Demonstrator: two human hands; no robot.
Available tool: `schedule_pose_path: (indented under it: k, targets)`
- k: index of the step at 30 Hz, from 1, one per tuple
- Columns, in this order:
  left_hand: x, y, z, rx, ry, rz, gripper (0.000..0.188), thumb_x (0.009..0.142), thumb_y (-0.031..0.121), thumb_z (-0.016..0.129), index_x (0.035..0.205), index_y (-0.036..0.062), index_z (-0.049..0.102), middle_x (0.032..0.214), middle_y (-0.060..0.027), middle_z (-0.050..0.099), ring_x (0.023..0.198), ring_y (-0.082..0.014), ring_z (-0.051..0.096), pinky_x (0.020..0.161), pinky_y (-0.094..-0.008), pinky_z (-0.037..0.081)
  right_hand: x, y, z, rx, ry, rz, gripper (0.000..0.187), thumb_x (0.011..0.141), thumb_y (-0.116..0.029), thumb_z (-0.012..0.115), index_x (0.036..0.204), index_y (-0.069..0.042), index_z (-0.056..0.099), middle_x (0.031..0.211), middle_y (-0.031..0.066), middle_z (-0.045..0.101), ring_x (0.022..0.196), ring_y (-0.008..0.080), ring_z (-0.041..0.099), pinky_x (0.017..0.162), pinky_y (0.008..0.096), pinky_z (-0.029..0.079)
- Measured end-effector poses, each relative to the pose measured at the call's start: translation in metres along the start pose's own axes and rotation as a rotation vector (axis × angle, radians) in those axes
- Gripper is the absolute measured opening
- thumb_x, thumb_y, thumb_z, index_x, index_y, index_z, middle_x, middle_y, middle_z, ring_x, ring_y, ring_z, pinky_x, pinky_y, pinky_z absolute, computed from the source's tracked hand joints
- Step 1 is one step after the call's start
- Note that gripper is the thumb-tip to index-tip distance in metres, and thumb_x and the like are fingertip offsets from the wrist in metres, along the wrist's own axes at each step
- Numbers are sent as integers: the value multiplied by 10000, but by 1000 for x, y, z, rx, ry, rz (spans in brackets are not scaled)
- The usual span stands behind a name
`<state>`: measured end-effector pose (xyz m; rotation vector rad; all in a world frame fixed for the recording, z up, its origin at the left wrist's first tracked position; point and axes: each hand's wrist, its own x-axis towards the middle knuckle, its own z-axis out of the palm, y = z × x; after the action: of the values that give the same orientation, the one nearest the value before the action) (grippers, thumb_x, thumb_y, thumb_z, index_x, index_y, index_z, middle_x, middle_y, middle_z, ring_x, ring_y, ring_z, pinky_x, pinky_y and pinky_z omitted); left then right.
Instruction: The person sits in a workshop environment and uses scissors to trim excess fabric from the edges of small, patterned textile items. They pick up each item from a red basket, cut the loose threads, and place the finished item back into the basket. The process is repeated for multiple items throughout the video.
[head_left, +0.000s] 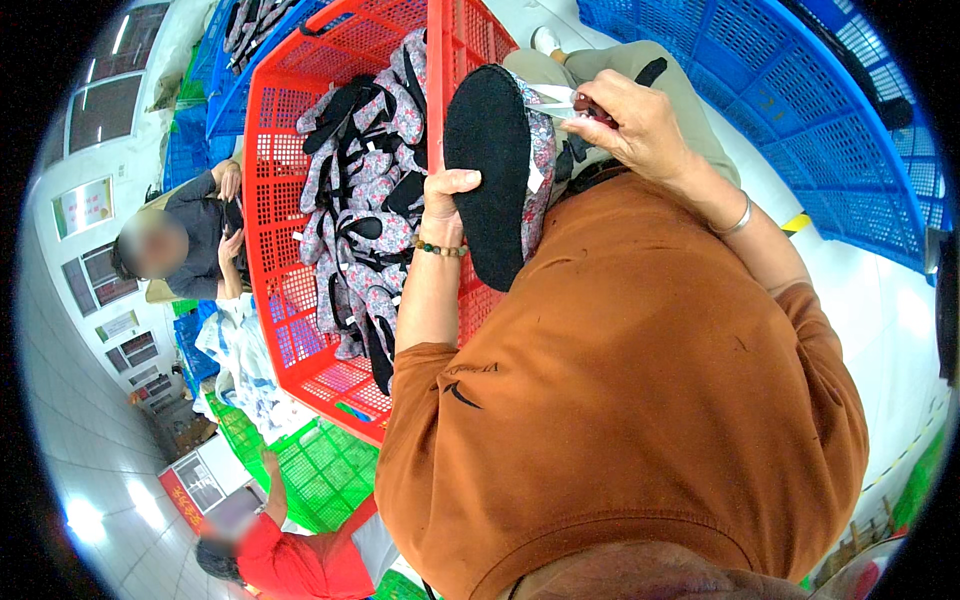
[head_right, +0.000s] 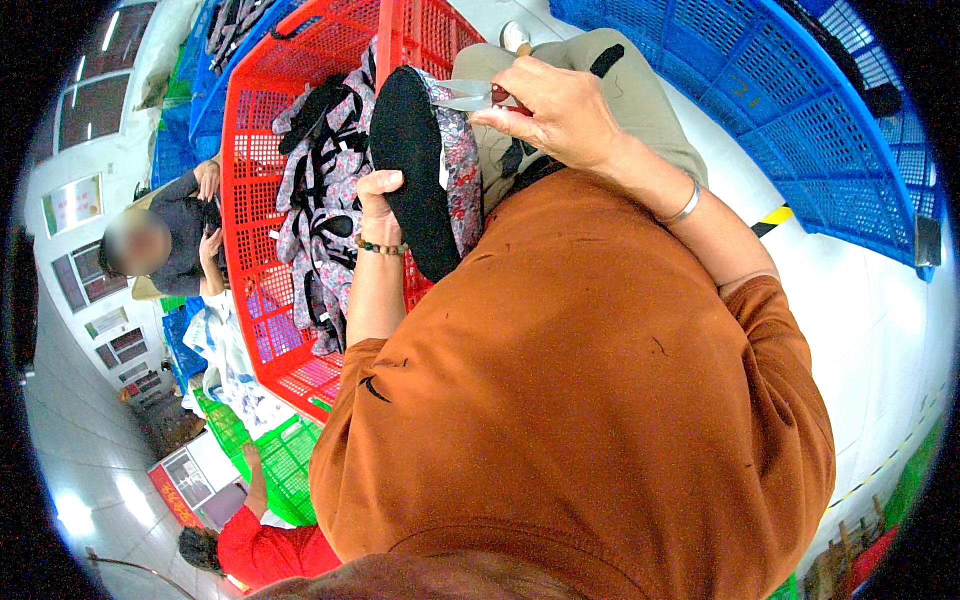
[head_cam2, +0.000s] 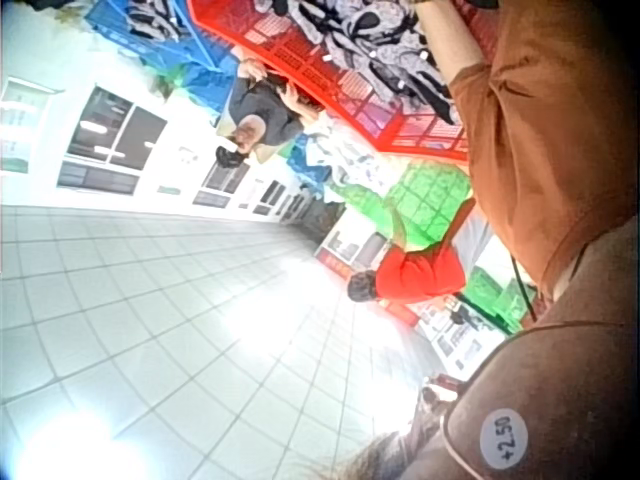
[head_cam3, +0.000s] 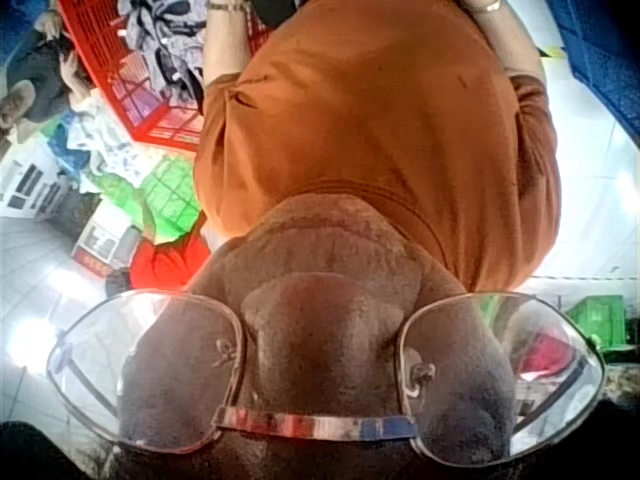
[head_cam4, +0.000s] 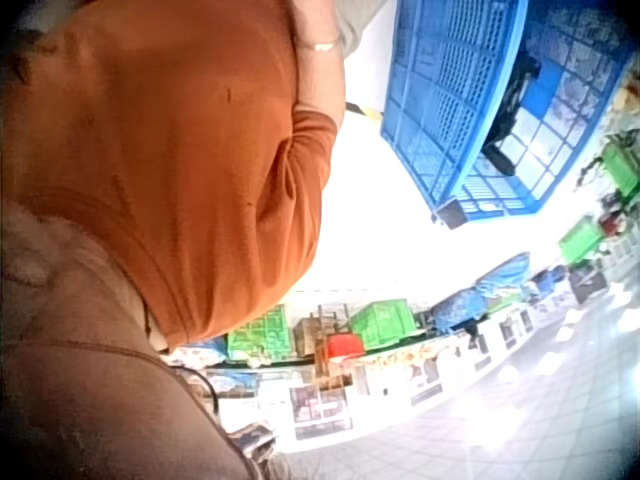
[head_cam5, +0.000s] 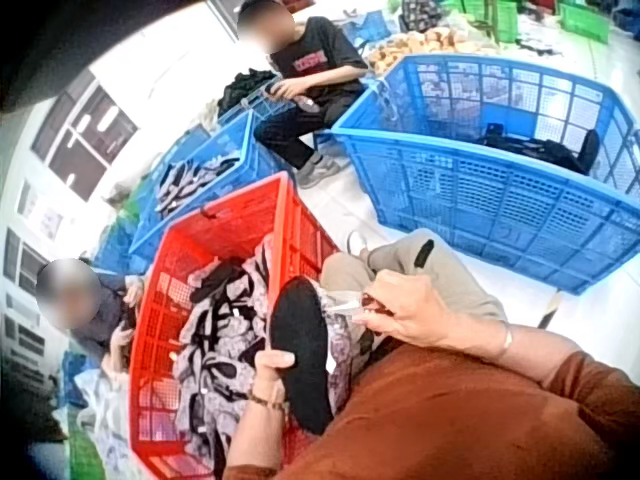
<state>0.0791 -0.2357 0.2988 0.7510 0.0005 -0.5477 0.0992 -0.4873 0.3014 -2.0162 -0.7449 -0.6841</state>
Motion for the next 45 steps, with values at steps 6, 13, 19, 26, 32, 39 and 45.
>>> schedule_pose_path:
  k: [6,13,19,26,32,39,45]
  targets:
    - [-2,2,-9,-43,6,-59,687,565,-11,587,1227,-67,409,1136,-192,546,995,-297,574,876,-378,477,-2,3,-13,51,-84,-246,296,697,-310,703,783,-68,558,656,53,481,534,198,506,462,289,398]
    - [0,0,0,-8,13,2,684,565,-10,585,1224,-65,412,1140,-191,545,991,-298,576,885,-374,470,-4,-5,-13,326,6,149,242,734,-222,696,820,-31,574,676,56,492,557,142,477,501,248,377]
    - [-1,2,-1,10,39,-31,674,573,-4,589,1222,-67,414,1114,-197,557,964,-301,589,870,-378,480,4,3,-3,500,238,492,234,834,-253,598,874,-23,604,636,-56,459,534,19,393,476,168,328]
    - [-3,7,0,97,82,-6,643,596,-2,588,1211,-78,416,1069,-203,572,917,-303,605,827,-380,503,-6,23,-15,909,307,906,393,925,-377,386,873,-36,575,729,-18,474,517,27,374,462,182,317]
    - [1,7,2,166,180,67,653,613,-3,585,1231,-77,389,1063,-195,571,885,-289,611,797,-368,511,-21,-12,10,420,-136,349,341,914,-331,398,890,-22,539,768,134,513,722,279,523,666,356,422]
    - [1,4,-1,152,175,106,647,609,-7,581,1223,-85,395,1058,-197,574,879,-288,614,799,-365,510,-24,-19,18,427,-278,420,348,905,-356,435,850,-24,525,721,138,517,695,310,522,618,384,403]
    - [2,3,0,138,191,89,632,608,1,575,1212,-86,412,1057,-199,581,892,-288,615,813,-366,507,-23,-19,22,434,-258,446,340,899,-351,460,847,-20,515,700,150,509,685,319,520,610,386,401]
